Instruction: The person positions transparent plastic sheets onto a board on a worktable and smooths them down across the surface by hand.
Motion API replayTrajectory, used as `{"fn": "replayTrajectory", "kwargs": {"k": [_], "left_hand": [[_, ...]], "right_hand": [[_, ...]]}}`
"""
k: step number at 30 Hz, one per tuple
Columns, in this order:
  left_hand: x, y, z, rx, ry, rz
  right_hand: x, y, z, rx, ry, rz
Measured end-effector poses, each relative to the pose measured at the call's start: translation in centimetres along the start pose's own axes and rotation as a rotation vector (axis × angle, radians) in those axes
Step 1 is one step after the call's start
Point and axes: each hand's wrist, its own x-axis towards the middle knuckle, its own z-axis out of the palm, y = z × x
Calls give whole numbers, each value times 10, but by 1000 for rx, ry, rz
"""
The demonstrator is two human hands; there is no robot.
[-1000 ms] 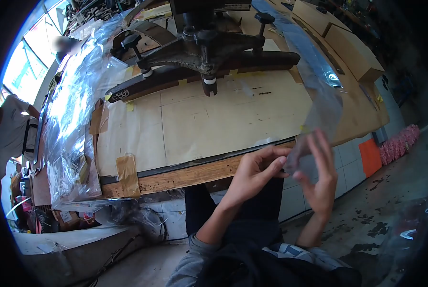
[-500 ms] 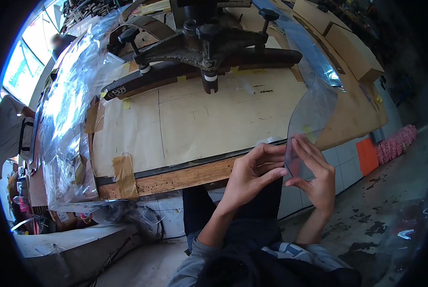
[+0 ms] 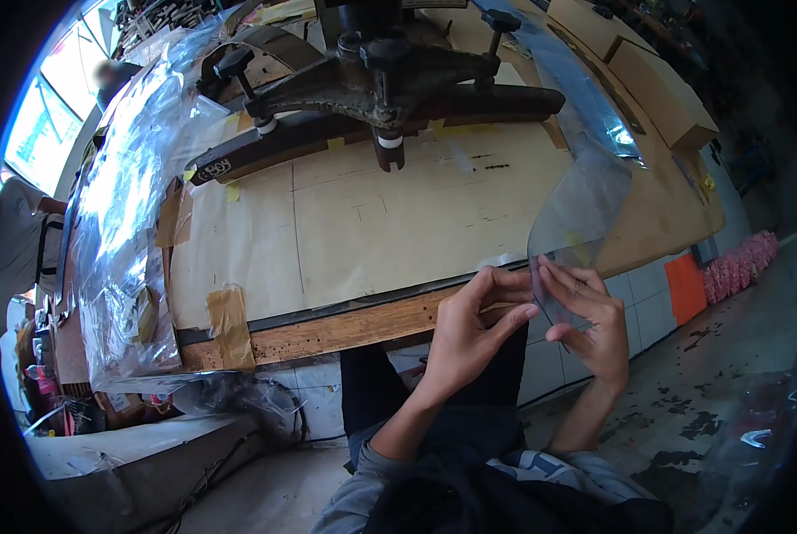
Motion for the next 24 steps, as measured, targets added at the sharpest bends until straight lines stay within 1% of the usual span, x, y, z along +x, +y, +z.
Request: {"fn": "replayTrajectory", "kwargs": {"k": [5, 7, 10, 13, 14, 17, 19, 21, 24], "left_hand": [[1, -4, -1, 73, -46, 88], [1, -3, -1, 136, -67, 126], [3, -2, -4, 235, -185, 214], [1, -5, 1, 85, -214, 200], [0, -4, 5, -13, -228, 145], [-3, -6, 15, 0, -272, 114], [-4, -11, 17, -1, -275, 121], [-5, -16, 17, -2, -279, 130], [-7, -11, 12, -98, -209, 97]], "right_hand": [[-1, -5, -1, 20, 19, 26], [1, -19, 0, -25, 91, 38], [0, -32, 4, -99, 190, 62], [-9, -39, 4, -171, 267, 61], [-12, -41, 3, -195, 291, 56], [-23, -43, -8, -421, 512, 151], [-31, -27, -24, -83, 803, 305], [-44, -5, -65, 42, 1000, 437], [-73, 48, -136, 38, 1266, 389]]}}
